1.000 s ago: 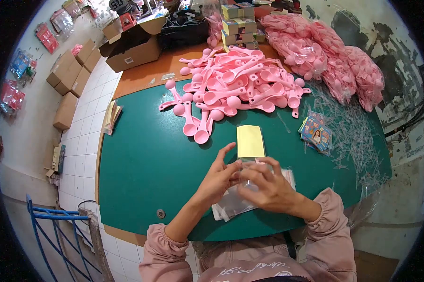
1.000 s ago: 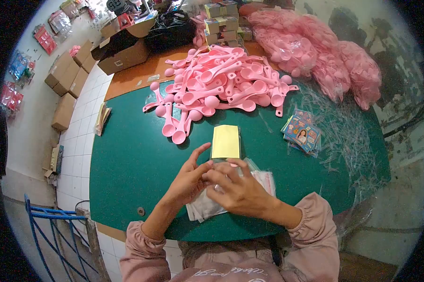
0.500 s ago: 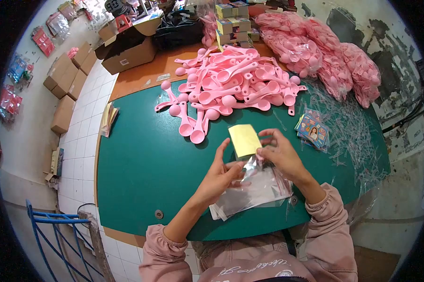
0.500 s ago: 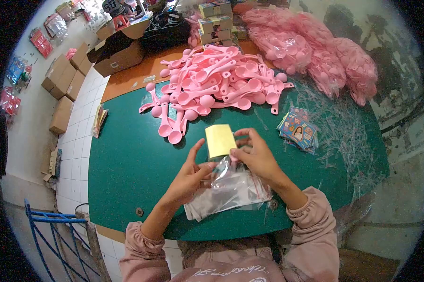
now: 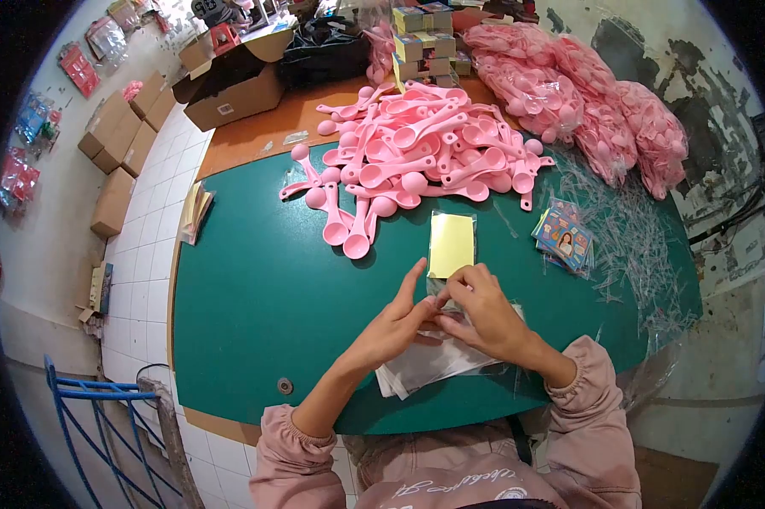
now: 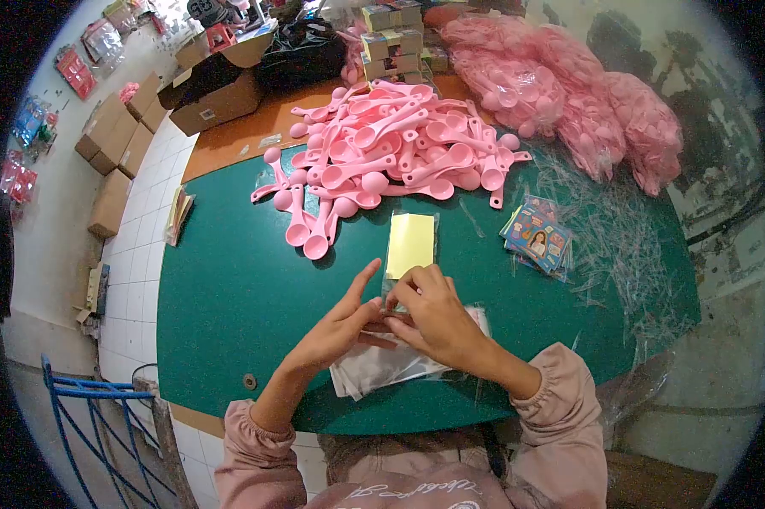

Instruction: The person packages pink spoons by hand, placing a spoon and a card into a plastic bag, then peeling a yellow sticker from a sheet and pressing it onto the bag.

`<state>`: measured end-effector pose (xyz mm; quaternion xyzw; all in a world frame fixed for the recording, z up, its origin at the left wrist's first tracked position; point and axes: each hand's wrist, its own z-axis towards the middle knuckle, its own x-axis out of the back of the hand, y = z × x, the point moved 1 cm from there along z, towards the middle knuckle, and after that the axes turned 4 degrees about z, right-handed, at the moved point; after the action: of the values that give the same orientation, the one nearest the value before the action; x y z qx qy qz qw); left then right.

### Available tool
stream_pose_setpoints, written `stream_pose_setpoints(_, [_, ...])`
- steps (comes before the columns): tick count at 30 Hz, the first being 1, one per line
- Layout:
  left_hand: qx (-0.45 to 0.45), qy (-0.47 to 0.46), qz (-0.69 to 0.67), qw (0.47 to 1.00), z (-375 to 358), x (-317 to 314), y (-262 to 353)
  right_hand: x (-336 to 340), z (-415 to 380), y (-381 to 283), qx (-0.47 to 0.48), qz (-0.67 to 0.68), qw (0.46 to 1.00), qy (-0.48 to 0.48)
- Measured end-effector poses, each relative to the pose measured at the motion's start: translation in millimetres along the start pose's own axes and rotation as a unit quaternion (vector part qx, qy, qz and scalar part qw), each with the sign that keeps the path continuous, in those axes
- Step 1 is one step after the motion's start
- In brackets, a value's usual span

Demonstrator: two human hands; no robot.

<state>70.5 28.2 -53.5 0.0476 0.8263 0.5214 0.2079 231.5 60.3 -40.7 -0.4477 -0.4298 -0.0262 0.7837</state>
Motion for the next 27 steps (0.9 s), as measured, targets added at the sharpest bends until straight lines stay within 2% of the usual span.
stream_pose_setpoints(4, [-0.012,0.017,-0.030,0.999,1,0,-4,-1,0,-2,0.005,-0.012,1.000,-0.004])
stream_pose_setpoints(6, [-0.022,0.010,-0.022,0.999,4,3,-8,-4,-1,-2,0.072,-0.083,0.994,-0.007])
stream_pose_setpoints(10, [-0.055,0.003,0.043,0.998,9,10,-13,-2,-1,-8,0.127,-0.128,0.983,-0.029])
stream_pose_setpoints(13, [-0.050,0.054,0.024,0.997,12,11,-12,23,2,-2,0.132,0.065,0.985,-0.093])
stream_pose_setpoints(14, [-0.052,0.053,0.025,0.997,12,10,-9,41,3,2,0.135,0.126,0.978,-0.099])
stream_pose_setpoints(16, [-0.038,0.015,-0.044,0.998,9,9,0,93,-1,31,0.074,0.283,0.952,-0.091])
stream_pose_setpoints(17, [-0.037,0.007,-0.037,0.999,8,8,1,126,-5,50,-0.013,0.230,0.972,-0.043])
stream_pose_setpoints(18, [-0.041,0.002,-0.036,0.999,8,8,0,156,-9,85,-0.041,0.218,0.975,0.010])
stream_pose_setpoints(19, [-0.029,-0.010,-0.031,0.999,10,9,-3,184,-32,141,-0.169,-0.141,0.973,0.070])
stream_pose_setpoints(20, [-0.022,-0.020,-0.025,0.999,11,10,-3,196,-28,138,-0.270,-0.480,0.826,0.123])
stream_pose_setpoints(22, [-0.029,-0.018,-0.048,0.998,10,9,-3,192,-41,127,-0.278,-0.497,0.810,0.142])
stream_pose_setpoints(23, [-0.035,-0.012,-0.069,0.997,11,9,-2,177,-33,98,-0.284,-0.510,0.796,0.160])
stream_pose_setpoints(24, [-0.037,-0.012,-0.069,0.997,11,7,-3,153,-25,72,-0.092,-0.330,0.919,0.195])
stream_pose_setpoints(25, [-0.042,-0.013,-0.091,0.995,11,6,-3,124,-12,34,-0.052,-0.164,0.977,0.128])
stream_pose_setpoints(26, [-0.048,-0.014,-0.111,0.993,11,6,-2,90,-8,25,-0.065,-0.011,0.996,0.055])
stream_pose_setpoints(27, [-0.047,-0.015,-0.104,0.993,11,6,-2,62,-5,17,-0.052,0.016,0.998,0.022])
